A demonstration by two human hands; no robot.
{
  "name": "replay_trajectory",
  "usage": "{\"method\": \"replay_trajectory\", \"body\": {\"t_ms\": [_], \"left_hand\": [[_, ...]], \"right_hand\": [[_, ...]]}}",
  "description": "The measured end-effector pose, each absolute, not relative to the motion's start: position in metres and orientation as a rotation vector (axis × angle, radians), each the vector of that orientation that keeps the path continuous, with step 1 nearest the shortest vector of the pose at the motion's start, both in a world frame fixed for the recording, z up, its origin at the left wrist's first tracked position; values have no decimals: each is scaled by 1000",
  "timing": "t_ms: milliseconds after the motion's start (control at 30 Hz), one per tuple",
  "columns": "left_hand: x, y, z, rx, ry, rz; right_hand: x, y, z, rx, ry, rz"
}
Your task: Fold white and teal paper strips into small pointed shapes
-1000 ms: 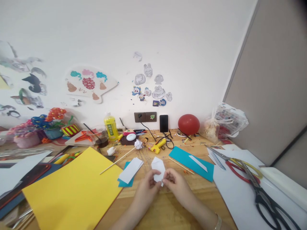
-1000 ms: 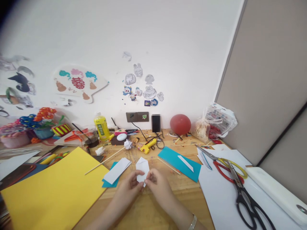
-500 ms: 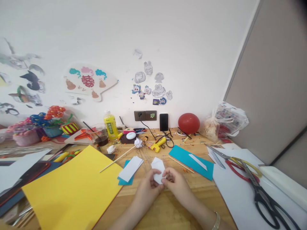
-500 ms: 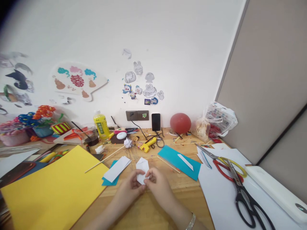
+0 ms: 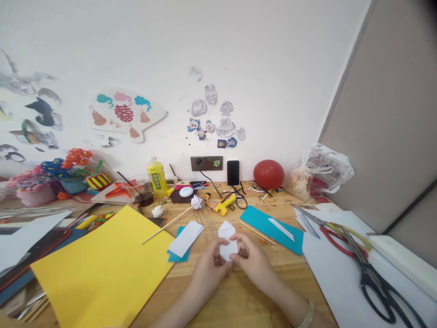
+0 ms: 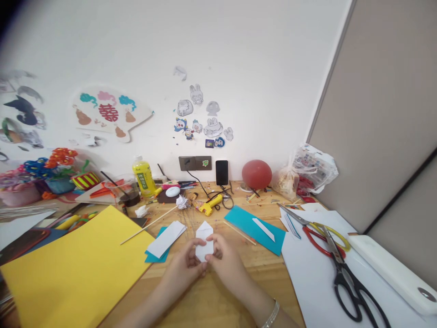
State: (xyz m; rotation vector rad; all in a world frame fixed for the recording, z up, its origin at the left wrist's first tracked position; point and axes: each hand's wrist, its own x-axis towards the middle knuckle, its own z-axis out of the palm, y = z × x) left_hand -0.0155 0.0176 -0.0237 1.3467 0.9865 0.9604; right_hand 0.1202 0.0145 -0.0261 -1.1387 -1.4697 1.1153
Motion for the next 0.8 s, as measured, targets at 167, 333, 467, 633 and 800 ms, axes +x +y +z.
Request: {"method": "replay_trajectory", "body": {"t_ms": [167, 333, 467, 633, 800], "left_hand": [[-16, 16, -15, 1337, 973, 941], [-18, 14, -12, 1445, 1079, 952], [-20, 19, -16, 1515, 1060, 1090], [-29, 25, -12, 1639, 1212, 1257], [-35, 22, 1, 1972, 1238, 1268]], "right_hand": [[125, 15, -24, -1069, -1512, 1170], [129, 18, -21, -1040, -1483, 1175], [128, 21, -25, -1116, -1439, 1137], [127, 13, -23, -1248, -1670, 833], [129, 1, -9, -1186, -1946, 194]]}}
